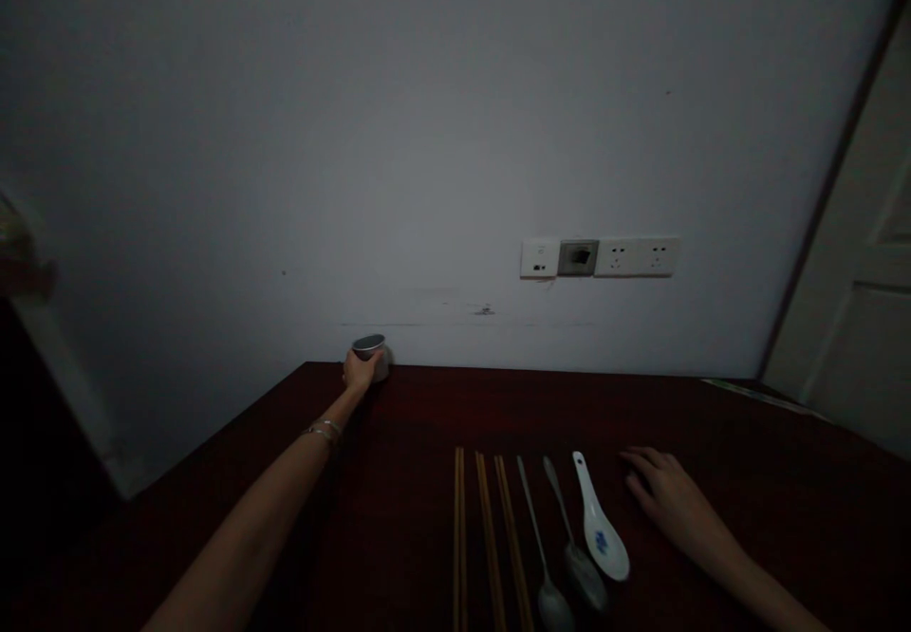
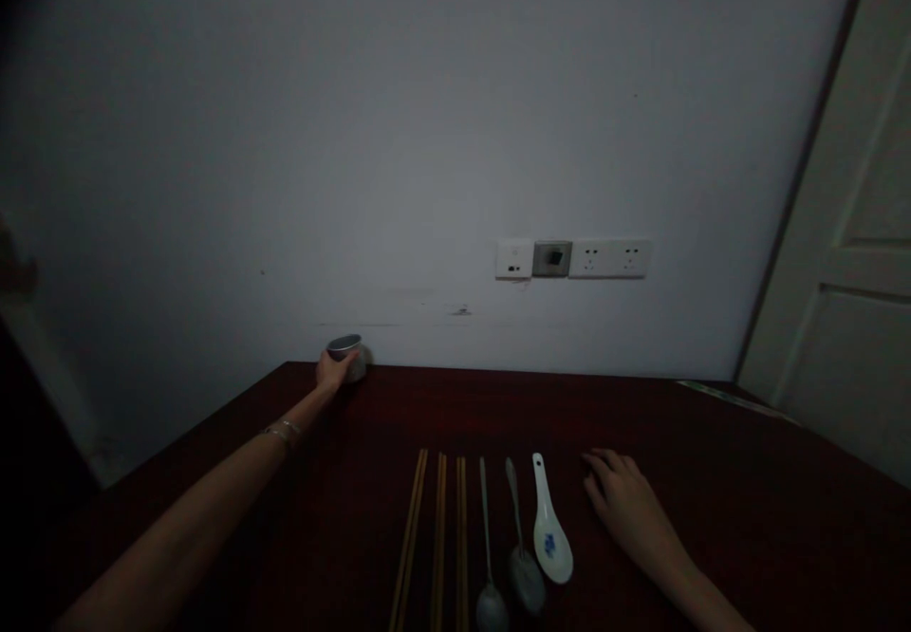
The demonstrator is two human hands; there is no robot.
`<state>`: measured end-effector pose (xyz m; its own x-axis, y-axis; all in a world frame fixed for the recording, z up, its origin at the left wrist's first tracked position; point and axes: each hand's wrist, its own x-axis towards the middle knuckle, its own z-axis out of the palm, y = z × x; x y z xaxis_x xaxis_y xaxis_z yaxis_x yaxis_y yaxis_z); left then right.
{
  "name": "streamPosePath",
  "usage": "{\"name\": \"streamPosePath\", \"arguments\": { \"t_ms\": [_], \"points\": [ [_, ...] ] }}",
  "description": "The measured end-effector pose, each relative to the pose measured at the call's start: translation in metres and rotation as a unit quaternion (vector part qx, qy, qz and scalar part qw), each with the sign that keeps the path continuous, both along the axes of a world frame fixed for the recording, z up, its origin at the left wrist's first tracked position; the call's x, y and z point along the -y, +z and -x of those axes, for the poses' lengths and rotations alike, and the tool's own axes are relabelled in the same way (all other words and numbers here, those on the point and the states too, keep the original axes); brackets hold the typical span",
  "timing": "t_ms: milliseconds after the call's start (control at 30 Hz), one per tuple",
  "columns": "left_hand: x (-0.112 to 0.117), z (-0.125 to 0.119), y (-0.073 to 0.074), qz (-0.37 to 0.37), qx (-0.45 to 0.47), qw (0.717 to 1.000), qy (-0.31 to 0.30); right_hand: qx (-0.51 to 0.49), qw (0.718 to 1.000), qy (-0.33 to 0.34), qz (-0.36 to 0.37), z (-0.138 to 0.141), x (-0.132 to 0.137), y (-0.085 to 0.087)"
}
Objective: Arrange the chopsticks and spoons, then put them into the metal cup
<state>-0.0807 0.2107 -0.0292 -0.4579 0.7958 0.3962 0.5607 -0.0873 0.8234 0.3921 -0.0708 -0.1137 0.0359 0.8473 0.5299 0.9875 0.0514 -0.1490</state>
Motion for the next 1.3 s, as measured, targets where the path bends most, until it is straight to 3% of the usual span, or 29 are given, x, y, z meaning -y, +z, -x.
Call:
{"name": "streamPosePath", "arguments": {
  "t_ms": [133,367,600,733,900,1300],
  "points": [
    [0.002,-0.016,0.009,-0.002,0.018,0.999,-0.026,0.000,1.000,-0.006,0.006,0.003,0.002,0.004],
    [0.030,-0.085,0.017,-0.053,0.063,0.977,-0.196,-0.010,1.000,-0.012,0.008,0.007,0.003,0.008],
    [0.094,-0.170,0.008,-0.070,0.157,0.889,-0.425,-0.010,1.000,-0.013,0.012,0.013,0.007,0.015],
    [0.123,-0.201,0.005,-0.060,0.160,0.856,-0.488,-0.008,1.000,-0.018,0.010,0.013,0.007,0.016],
    [0.134,-0.214,0.001,-0.045,0.149,0.848,-0.506,-0.010,1.000,-0.014,0.013,0.012,0.007,0.015],
    [0.136,-0.205,-0.016,-0.027,0.160,0.843,-0.514,-0.003,1.000,-0.015,0.010,0.015,0.010,0.019]
  ]
}}
